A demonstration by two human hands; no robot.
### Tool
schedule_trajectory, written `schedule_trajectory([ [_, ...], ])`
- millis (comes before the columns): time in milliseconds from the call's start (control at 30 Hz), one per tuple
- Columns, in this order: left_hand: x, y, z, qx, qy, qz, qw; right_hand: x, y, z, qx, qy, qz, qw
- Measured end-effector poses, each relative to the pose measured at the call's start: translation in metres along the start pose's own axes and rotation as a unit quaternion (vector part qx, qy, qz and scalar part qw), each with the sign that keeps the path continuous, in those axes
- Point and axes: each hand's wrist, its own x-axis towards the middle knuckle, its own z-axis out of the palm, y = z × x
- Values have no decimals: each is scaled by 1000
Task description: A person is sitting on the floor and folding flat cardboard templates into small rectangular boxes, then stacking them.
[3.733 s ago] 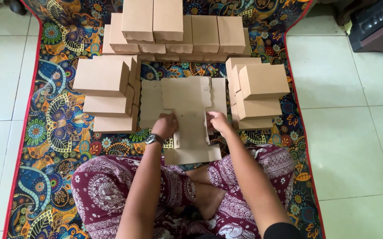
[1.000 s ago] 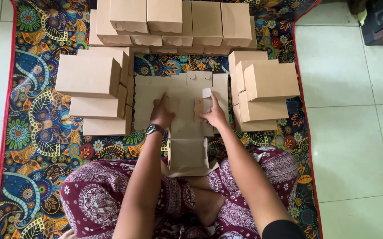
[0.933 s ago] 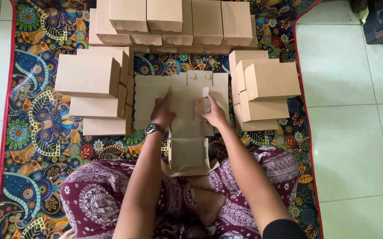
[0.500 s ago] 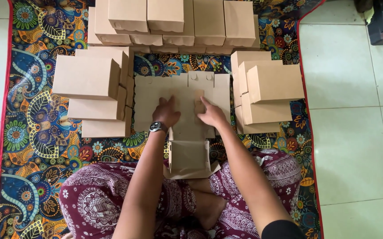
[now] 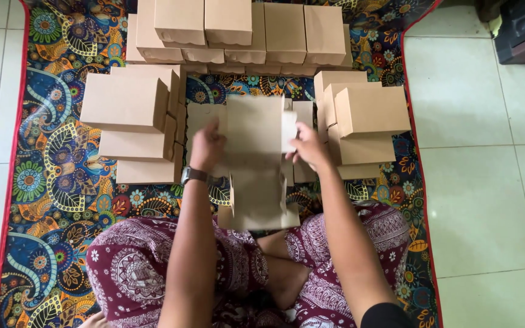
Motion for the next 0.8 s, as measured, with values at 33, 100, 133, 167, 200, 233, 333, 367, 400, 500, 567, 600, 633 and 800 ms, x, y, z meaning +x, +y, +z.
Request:
schedule_trajectory([
  [33, -1, 10, -3, 0, 2, 1, 1000, -7, -7, -1, 0, 0, -2, 1000],
  [100, -2, 32, -9, -77, 135, 177, 972, -20, -20, -4, 95, 107, -130, 981],
  [133, -9, 41, -10, -76, 136, 179, 971, -35, -30, -5, 96, 107, -133, 981],
  [167, -14, 51, -11, 9, 165, 207, 964, -49, -41, -7, 31, 113, -132, 984],
  [200, -20, 61, -12, 94, 193, 232, 949, -63, -51, -8, -35, 119, -132, 984],
  [233, -21, 47, 4, 94, 193, 235, 948, -52, -32, -5, -34, 120, -134, 983],
  [333, -37, 16, 56, 192, 75, 291, 934, -52, -11, 8, -177, 55, -216, 959],
  [367, -50, 13, 77, 268, -55, 218, 937, -74, -27, 14, -256, -39, -187, 948],
  [400, -63, 10, 97, 337, -184, 139, 913, -95, -43, 20, -331, -132, -154, 921],
  [500, -77, -49, 118, 552, -252, 187, 773, -40, 74, 36, -585, -166, -219, 763],
  [567, -94, -23, 90, 597, -262, 140, 745, -67, 55, 36, -621, -159, -203, 740],
  [600, -102, -10, 76, 638, -272, 90, 715, -80, 46, 37, -656, -155, -185, 715],
  [633, -99, -21, 77, 638, -271, 89, 715, -75, 53, 36, -656, -155, -186, 715],
  [800, -77, -104, 104, 603, -235, 89, 757, -45, 82, 44, -653, -169, -117, 729],
])
